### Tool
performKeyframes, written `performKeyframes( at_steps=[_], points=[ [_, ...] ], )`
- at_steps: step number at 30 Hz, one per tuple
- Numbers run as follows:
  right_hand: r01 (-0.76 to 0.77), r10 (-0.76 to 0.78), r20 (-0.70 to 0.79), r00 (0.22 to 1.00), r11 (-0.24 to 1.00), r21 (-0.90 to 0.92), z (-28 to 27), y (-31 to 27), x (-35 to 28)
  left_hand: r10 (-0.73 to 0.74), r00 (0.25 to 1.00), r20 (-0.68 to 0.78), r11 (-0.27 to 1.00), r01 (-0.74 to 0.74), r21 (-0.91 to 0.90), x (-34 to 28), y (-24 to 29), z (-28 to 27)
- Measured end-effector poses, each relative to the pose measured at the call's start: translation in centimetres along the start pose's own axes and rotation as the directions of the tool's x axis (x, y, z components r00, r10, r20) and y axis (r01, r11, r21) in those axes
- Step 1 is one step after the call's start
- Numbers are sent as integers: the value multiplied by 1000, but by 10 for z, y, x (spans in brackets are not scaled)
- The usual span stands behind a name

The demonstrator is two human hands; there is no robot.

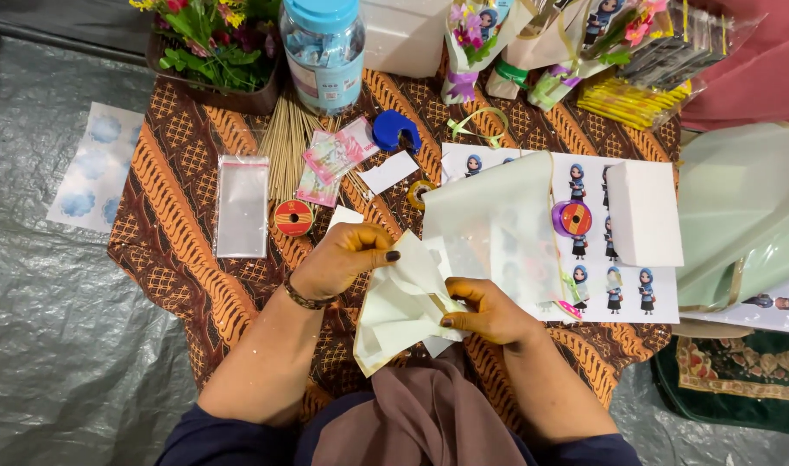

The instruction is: Assembling and wrapping a small decorative bouquet using paper, tape, and stickers

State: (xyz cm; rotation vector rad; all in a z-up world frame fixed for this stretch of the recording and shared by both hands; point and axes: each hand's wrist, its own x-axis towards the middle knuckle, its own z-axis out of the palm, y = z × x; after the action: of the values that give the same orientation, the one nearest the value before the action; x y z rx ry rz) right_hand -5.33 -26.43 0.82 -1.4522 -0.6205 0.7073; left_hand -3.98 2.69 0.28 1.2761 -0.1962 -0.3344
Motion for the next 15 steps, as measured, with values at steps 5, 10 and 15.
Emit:
performKeyframes(
  at_steps=[5, 10, 15],
  points=[
    [5, -5, -12, 1000, 1000, 4, 4, -12, 0, 79, 996, -44, 997, -79, 0, 0, 12, 6],
    [8, -9, -32, 999, 1000, -25, 2, -10, -3, 109, 990, -89, 994, -106, 36, 0, 10, 12],
    [8, -15, -96, 995, 997, -75, -3, 4, -10, 34, 996, -81, 999, -33, 17, -2, 13, 14]
  ],
)
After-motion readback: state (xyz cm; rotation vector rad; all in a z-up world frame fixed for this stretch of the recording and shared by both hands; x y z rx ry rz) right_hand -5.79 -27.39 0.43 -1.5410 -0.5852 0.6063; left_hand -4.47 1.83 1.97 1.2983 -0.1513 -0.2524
